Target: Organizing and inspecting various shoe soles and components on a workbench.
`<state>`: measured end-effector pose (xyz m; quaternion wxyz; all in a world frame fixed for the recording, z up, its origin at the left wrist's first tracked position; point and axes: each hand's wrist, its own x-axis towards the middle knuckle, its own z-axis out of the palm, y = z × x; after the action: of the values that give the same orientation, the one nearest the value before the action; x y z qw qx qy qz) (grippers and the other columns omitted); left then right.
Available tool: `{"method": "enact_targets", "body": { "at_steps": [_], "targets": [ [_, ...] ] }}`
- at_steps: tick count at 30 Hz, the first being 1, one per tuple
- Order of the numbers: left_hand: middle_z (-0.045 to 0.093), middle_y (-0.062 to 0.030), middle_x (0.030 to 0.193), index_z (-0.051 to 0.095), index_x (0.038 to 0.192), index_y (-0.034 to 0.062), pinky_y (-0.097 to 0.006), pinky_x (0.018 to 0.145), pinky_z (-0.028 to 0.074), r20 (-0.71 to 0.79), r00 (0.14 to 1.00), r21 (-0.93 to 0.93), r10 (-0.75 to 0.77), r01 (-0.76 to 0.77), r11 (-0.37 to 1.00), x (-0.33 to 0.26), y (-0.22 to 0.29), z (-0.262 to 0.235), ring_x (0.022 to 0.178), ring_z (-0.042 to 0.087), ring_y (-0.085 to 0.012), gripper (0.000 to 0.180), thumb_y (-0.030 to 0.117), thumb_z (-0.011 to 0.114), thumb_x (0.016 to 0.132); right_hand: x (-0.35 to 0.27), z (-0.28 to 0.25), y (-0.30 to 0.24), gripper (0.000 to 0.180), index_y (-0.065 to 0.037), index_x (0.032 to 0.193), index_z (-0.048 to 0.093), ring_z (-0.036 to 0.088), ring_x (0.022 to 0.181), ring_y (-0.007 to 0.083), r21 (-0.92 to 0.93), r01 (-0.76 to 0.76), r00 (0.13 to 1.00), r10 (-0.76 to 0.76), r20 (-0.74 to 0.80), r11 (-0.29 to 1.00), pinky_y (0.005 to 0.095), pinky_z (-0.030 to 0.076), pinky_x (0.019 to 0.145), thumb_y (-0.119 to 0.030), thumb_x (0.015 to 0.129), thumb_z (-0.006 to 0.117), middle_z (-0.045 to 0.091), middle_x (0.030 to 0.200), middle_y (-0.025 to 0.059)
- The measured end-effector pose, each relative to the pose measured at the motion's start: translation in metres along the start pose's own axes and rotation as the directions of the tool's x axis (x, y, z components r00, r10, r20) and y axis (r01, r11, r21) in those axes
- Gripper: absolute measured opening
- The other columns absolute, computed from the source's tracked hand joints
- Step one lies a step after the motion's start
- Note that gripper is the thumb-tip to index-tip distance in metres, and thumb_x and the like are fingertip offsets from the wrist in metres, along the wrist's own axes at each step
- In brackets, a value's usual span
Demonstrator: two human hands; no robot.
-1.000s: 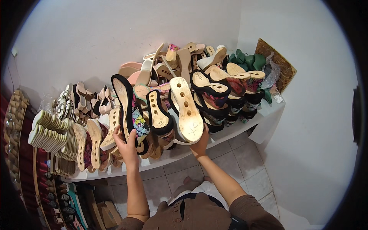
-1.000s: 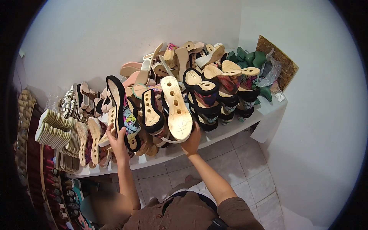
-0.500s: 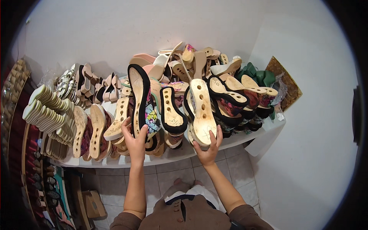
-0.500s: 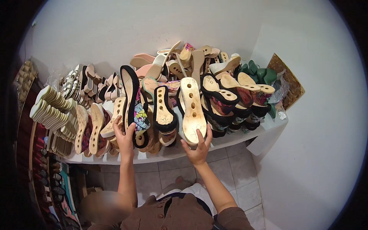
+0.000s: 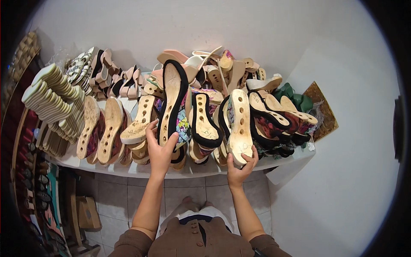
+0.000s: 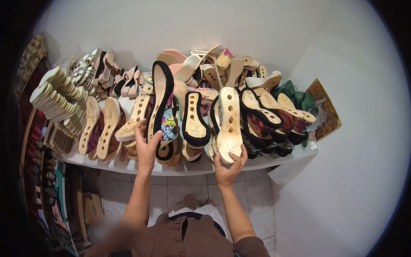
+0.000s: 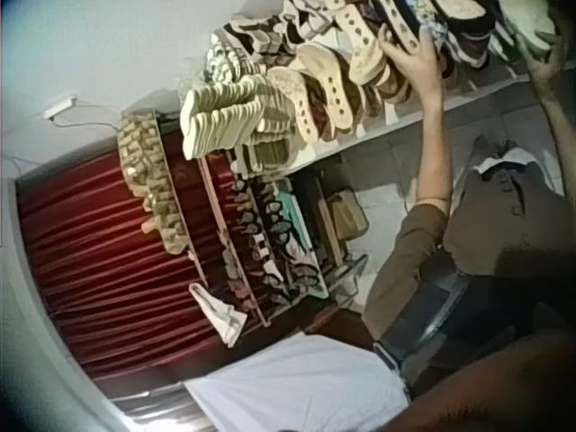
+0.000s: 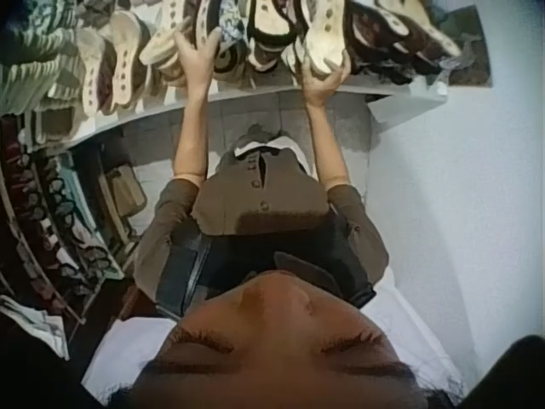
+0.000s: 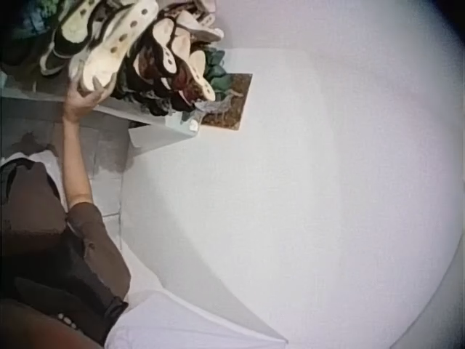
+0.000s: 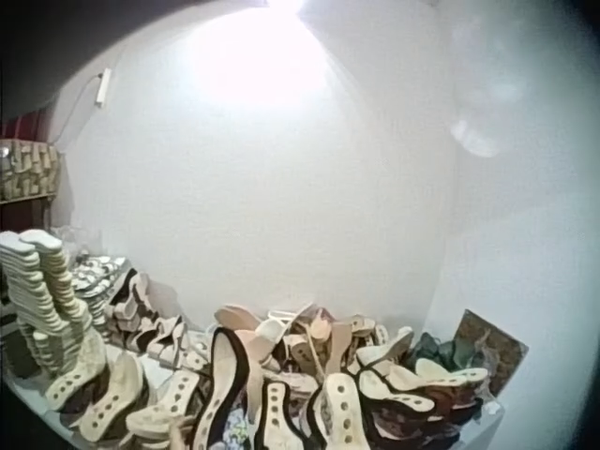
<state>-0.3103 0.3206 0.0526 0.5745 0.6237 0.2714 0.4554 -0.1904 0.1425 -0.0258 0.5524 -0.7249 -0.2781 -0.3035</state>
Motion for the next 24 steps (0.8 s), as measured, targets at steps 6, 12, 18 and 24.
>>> {"method": "enact_targets", "body": {
  "at_steps": [6,12,18,24],
  "targets": [
    [0.045,-0.0131,0.103,0.034,0.122,0.0002,-0.030,0.082,0.040,0.002,1.000,0.016,0.020,-0.020,1.000,0.004,-0.004,-0.006,0.092,0.049,-0.0185,0.060,0.014,0.066,0.074,0.010,0.000,0.007,0.039,-0.007,0.092,0.043,0.039,0.116,0.0338,0.042,0.016,1.000,-0.017,0.018,0.999,0.0418,0.033,0.095,-0.005,0.066,0.072,0.037,0.125,0.0209],
    [0.045,-0.0131,0.102,0.034,0.122,0.0002,-0.030,0.082,0.041,0.012,1.000,0.025,0.026,-0.027,0.999,0.005,0.001,-0.004,0.092,0.049,-0.0188,0.059,0.014,0.066,0.074,0.006,0.000,0.010,0.040,-0.006,0.094,0.042,0.036,0.118,0.0341,0.018,-0.012,0.999,0.011,0.033,1.000,0.0435,0.031,0.096,-0.006,0.066,0.071,0.037,0.125,0.0200],
    [0.046,-0.0126,0.101,0.033,0.122,0.0005,-0.030,0.080,0.042,0.038,0.999,0.008,0.039,-0.040,0.999,0.006,0.007,0.001,0.090,0.050,-0.0182,0.060,0.014,0.066,0.074,0.001,-0.002,0.015,0.058,-0.005,0.112,0.038,0.032,0.121,0.0384,-0.013,-0.006,0.998,0.006,0.069,1.000,0.0478,0.028,0.098,-0.016,0.067,0.072,0.031,0.129,0.0254],
    [0.047,-0.0128,0.101,0.033,0.122,0.0007,-0.030,0.080,0.042,0.056,0.997,0.035,0.055,-0.057,0.998,0.004,0.012,0.006,0.091,0.050,-0.0182,0.060,0.015,0.066,0.074,0.004,-0.008,0.002,0.074,-0.006,0.127,0.023,0.025,0.125,0.0373,-0.063,0.185,0.982,-0.186,-0.011,0.981,0.0487,0.023,0.102,-0.018,0.070,0.069,0.024,0.133,0.0233]
  ]
}}
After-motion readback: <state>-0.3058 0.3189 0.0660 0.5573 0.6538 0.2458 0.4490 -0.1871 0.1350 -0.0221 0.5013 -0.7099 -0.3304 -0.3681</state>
